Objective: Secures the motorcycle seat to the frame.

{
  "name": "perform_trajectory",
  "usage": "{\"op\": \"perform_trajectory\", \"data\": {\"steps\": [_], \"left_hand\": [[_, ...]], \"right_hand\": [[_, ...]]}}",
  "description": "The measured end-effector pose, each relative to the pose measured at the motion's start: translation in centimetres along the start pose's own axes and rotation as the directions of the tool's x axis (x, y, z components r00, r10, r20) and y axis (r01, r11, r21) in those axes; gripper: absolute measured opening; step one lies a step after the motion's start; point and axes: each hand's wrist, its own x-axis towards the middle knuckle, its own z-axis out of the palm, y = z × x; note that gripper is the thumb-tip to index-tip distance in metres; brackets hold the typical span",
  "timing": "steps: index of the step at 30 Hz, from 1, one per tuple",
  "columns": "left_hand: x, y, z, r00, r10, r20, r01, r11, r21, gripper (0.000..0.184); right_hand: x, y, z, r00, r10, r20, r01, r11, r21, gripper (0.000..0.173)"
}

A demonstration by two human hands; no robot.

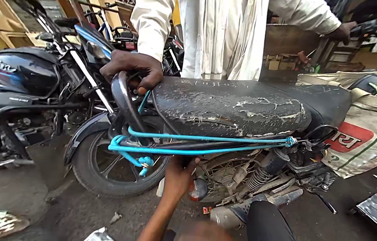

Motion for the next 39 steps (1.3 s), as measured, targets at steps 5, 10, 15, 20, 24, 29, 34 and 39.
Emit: {"op": "perform_trajectory", "data": {"steps": [5,10,15,20,24,29,34,39], "left_hand": [[0.8,-3.1,-2.4,0.938,0.273,0.216,-0.31,0.936,0.164,0.014],[2.7,-2.1,-4.8,0.823,0.341,0.455,-0.476,0.85,0.224,0.014],[2.6,-1.5,-3.5,0.887,0.348,0.302,-0.41,0.896,0.171,0.014],[1.7,-1.3,-1.4,0.954,0.298,-0.027,-0.299,0.953,-0.053,0.021],[0.6,-1.0,-0.2,0.94,0.259,-0.222,-0.247,0.966,0.08,0.025],[-2.5,-0.7,0.3,0.872,0.488,-0.044,-0.402,0.764,0.505,0.034],[-2.8,-0.6,0.8,0.882,0.451,0.135,-0.428,0.651,0.627,0.06],[-2.8,-0.1,3.3,0.874,0.478,-0.092,-0.307,0.688,0.658,0.075]], "right_hand": [[-7.2,13.2,-2.8,0.949,0.303,-0.092,-0.203,0.805,0.558,0.025],[-9.2,17.3,-2.8,0.632,0.751,-0.193,-0.443,0.554,0.705,0.027],[-6.9,18.2,-3.9,0.465,0.848,-0.255,0.002,0.287,0.958,0.025],[-6.3,17.1,-4.6,0.542,0.765,-0.347,0.339,0.179,0.924,0.042],[-6.2,15.0,-3.7,0.581,0.735,-0.35,0.299,0.207,0.931,0.031],[-4.5,12.8,-4.1,0.677,0.552,-0.487,0.265,0.434,0.861,0.019],[-1.0,10.8,-6.8,0.709,0.469,-0.526,0.121,0.654,0.746,0.019],[2.4,10.2,-9.5,0.725,0.434,-0.535,-0.055,0.811,0.583,0.018]]}}
